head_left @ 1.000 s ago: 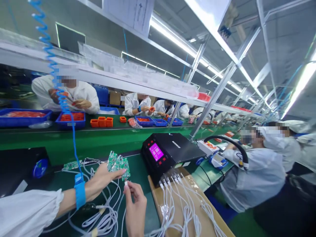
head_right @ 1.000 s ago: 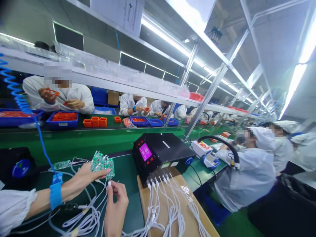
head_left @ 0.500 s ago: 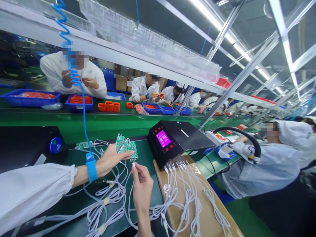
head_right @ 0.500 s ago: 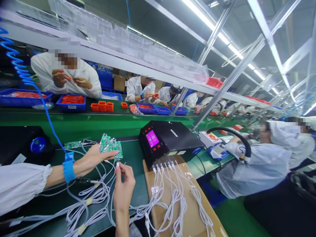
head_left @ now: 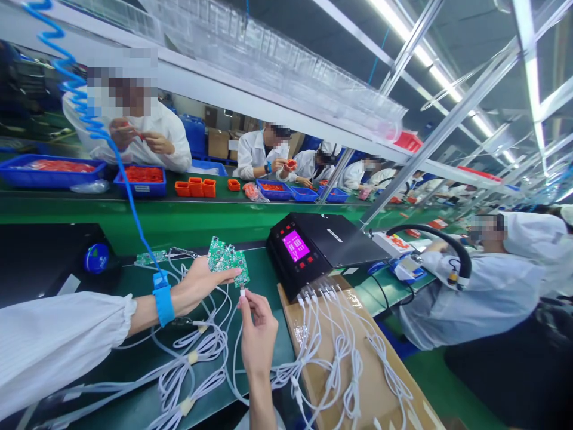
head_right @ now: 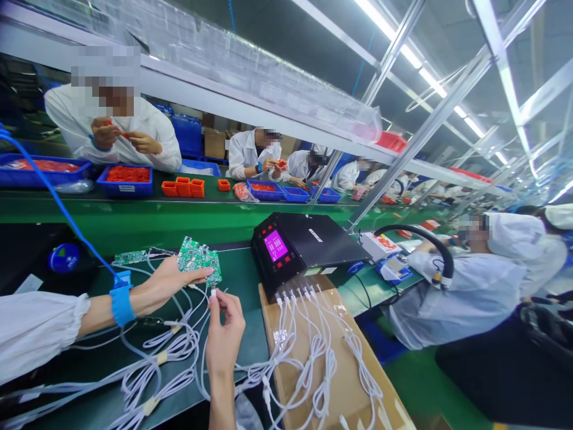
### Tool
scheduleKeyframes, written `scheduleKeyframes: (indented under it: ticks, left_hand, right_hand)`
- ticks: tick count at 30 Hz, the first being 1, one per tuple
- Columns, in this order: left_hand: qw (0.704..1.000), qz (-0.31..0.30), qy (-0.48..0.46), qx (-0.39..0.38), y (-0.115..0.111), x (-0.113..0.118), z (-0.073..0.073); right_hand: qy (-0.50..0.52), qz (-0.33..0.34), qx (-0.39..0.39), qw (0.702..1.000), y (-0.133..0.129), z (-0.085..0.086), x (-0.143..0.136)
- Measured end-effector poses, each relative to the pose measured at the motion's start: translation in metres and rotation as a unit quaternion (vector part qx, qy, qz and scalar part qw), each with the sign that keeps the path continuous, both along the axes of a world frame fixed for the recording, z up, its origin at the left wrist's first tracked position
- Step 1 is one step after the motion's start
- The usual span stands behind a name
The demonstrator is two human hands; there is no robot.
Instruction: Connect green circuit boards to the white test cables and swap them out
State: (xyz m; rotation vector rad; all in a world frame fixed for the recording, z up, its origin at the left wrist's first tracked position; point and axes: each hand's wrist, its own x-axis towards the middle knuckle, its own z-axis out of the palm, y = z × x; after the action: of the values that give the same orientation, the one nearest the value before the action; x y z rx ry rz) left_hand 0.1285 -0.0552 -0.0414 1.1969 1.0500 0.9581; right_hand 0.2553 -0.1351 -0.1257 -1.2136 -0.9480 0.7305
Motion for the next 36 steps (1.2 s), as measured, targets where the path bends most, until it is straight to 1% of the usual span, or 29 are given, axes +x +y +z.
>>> scheduleKeyframes:
  ticks: [6, 12, 15, 23, 28, 31, 34, 36]
  left_hand:
    - [1.000, 0.000, 0.012, 0.001, -0.001, 0.000, 0.001]
    - [0.999, -0.012, 0.020, 0.023, -0.003, 0.000, -0.002]
    - [0.999, -0.023, 0.019, 0.036, -0.005, 0.001, -0.001]
    - [0.998, -0.057, 0.012, 0.034, -0.006, 0.002, -0.002]
    - [0.998, -0.054, 0.023, 0.034, -0.005, 0.001, -0.002]
    - [0.998, -0.047, 0.040, 0.030, -0.004, 0.001, -0.001]
    - [0.999, -0.028, 0.031, 0.023, -0.002, 0.001, 0.001]
    - [1.000, -0.014, 0.016, 0.022, 0.000, 0.001, 0.001]
  right_hand:
    - [0.003, 0.000, 0.007, 1.000, 0.001, -0.001, 0.000]
    - [0.018, 0.007, 0.000, 1.000, 0.000, -0.001, 0.000]
    - [0.034, 0.000, -0.009, 0.999, -0.001, -0.002, 0.000]
    - [0.048, -0.008, -0.023, 0.999, -0.003, -0.005, 0.001]
    - [0.049, -0.011, -0.032, 0.998, -0.004, -0.006, -0.001]
    - [0.050, 0.001, -0.039, 0.998, -0.003, -0.005, 0.000]
    - [0.018, 0.019, -0.042, 0.999, 0.002, -0.001, 0.009]
    - [-0.044, -0.006, -0.063, 0.997, 0.010, 0.002, 0.018]
